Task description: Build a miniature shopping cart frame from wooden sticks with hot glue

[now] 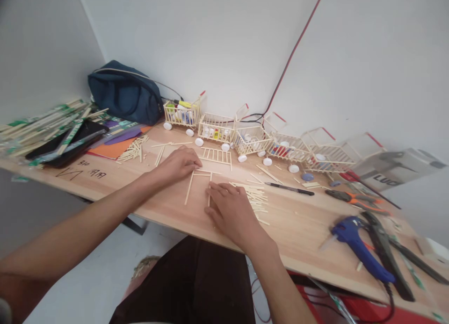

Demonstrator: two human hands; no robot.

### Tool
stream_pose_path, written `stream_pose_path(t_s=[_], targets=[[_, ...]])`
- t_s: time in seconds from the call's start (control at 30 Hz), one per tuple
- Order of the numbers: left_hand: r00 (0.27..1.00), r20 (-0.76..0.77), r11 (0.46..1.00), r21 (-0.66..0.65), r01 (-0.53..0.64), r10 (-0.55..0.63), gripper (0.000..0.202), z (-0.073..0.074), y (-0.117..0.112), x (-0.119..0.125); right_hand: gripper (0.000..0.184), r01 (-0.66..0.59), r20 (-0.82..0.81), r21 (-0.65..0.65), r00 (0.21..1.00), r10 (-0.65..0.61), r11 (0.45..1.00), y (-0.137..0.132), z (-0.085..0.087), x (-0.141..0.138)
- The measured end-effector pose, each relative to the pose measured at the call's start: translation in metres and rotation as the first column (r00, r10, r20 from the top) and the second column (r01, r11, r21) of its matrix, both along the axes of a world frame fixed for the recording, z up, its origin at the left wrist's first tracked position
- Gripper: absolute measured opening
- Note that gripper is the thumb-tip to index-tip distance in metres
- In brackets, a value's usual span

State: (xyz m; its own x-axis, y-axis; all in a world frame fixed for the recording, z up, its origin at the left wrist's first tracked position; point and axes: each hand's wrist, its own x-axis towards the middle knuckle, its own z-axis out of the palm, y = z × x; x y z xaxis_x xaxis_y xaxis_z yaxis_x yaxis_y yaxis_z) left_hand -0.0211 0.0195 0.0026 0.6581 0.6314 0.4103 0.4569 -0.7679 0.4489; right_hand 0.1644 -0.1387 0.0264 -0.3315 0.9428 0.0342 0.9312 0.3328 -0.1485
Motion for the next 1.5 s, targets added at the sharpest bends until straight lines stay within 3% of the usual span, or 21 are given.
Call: stream_pose_path(t_s=[0.23,0.37,0.57,0.8,1.27,1.4,1.5], targets=[[0.993,-0.118,0.999,0.03,0.032,-0.029,0.015,0.002,-0.001,0.006,0.038,0.01,-0.082,0.077,0.997,-0.004,0.997,-0.006,-0.003,0.005],[0.988,-0.152,0.998,0.037,0.041,-0.035,0.013,0.004,-0.001,0.009,0.031,0.083,-0.154,0.126,0.986,-0.063,0.989,-0.007,-0.009,0.012],[0.972,-0.235,0.997,0.079,0.019,0.0,0.012,0.008,-0.006,0.013,0.026,0.2,-0.249,0.207,0.957,-0.146,0.958,-0.003,-0.022,0.015],[0.953,-0.3,0.991,0.133,-0.002,0.043,0.011,0.002,-0.007,0.016,0.024,0.222,-0.275,0.236,0.949,-0.154,0.946,0.0,-0.024,0.013],[0.967,-0.249,0.996,0.085,-0.037,0.057,0.013,0.0,-0.01,0.013,0.027,0.305,-0.371,0.227,0.905,-0.208,0.925,0.004,-0.025,0.017],[0.974,-0.221,0.997,0.07,-0.029,0.044,0.011,-0.004,-0.006,0.013,0.028,0.351,-0.403,0.194,0.88,-0.252,0.916,0.018,-0.019,0.02],[0.978,-0.204,0.998,0.062,-0.03,0.042,0.01,-0.005,-0.005,0.012,0.028,0.321,-0.353,0.171,0.903,-0.247,0.931,0.037,-0.016,0.022]])
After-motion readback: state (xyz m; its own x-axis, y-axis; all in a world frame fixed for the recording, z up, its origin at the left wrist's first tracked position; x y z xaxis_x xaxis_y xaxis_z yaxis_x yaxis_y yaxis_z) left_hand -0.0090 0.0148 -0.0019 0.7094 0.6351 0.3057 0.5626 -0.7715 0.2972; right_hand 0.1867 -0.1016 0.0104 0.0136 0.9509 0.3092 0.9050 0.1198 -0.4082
